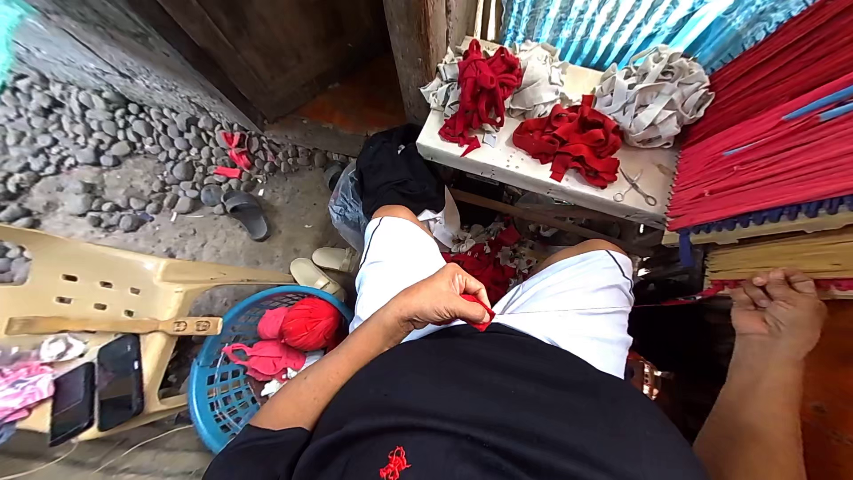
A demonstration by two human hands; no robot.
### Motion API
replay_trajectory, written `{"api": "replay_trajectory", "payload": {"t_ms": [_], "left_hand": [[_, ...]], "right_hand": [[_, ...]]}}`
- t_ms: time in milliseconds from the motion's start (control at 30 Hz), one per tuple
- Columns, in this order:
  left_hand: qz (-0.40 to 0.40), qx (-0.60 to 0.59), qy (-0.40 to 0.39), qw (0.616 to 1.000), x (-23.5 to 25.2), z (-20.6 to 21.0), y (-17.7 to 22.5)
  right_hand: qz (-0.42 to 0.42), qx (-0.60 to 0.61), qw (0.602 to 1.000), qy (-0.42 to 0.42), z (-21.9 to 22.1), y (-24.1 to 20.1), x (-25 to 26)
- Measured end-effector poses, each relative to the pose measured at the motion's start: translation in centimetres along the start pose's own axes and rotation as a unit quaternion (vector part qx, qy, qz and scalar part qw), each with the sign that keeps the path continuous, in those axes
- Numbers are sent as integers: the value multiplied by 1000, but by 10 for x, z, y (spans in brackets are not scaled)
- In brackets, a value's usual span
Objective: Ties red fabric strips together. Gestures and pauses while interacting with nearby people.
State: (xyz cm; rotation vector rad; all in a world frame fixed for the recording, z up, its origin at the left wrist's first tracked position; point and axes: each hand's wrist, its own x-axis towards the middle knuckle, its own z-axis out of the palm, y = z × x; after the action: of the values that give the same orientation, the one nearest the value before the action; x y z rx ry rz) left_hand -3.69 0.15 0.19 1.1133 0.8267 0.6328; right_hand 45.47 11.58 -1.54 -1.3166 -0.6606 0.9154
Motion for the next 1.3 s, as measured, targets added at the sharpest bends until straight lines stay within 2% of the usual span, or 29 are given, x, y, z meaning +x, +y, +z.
{"api": "replay_trajectory", "payload": {"t_ms": [133, 200, 300, 433, 567, 700, 767, 833, 933, 1033, 1100, 1200, 1300], "left_hand": [[71, 35, 31, 996, -1, 5, 4], [85, 28, 43, 995, -1, 7, 5], [60, -15, 50, 997, 0, 8, 3], [49, -36, 58, 996, 0, 10, 3], [70, -4, 86, 994, 1, 12, 5], [94, 16, 120, 988, 2, 12, 2], [107, -19, 132, 985, 4, 12, 1], [134, -110, 108, 979, 4, 11, -2], [192, -242, 10, 951, 3, 7, -4], [214, -303, -37, 928, 5, 6, -7], [219, -284, 24, 933, 8, 8, -9], [229, -114, 167, 952, 16, 12, -12], [246, -2, 172, 954, 20, 15, -15]], "right_hand": [[-34, -41, 998, -34, 18, 4, -10], [-41, -65, 993, -87, 38, 6, -28], [-34, -98, 976, -193, 66, 14, -59], [-15, -105, 942, -319, 103, 27, -101], [-11, -112, 891, -441, 134, 24, -142], [2, -113, 845, -522, 152, 18, -164], [14, -110, 834, -540, 156, 22, -168], [38, -102, 830, -547, 158, 25, -171], [66, -83, 828, -550, 158, 30, -174], [78, -68, 820, -562, 158, 34, -175], [67, -38, 800, -595, 158, 37, -176], [47, -10, 760, -648, 162, 38, -180], [26, -32, 753, -656, 167, 40, -187]]}}
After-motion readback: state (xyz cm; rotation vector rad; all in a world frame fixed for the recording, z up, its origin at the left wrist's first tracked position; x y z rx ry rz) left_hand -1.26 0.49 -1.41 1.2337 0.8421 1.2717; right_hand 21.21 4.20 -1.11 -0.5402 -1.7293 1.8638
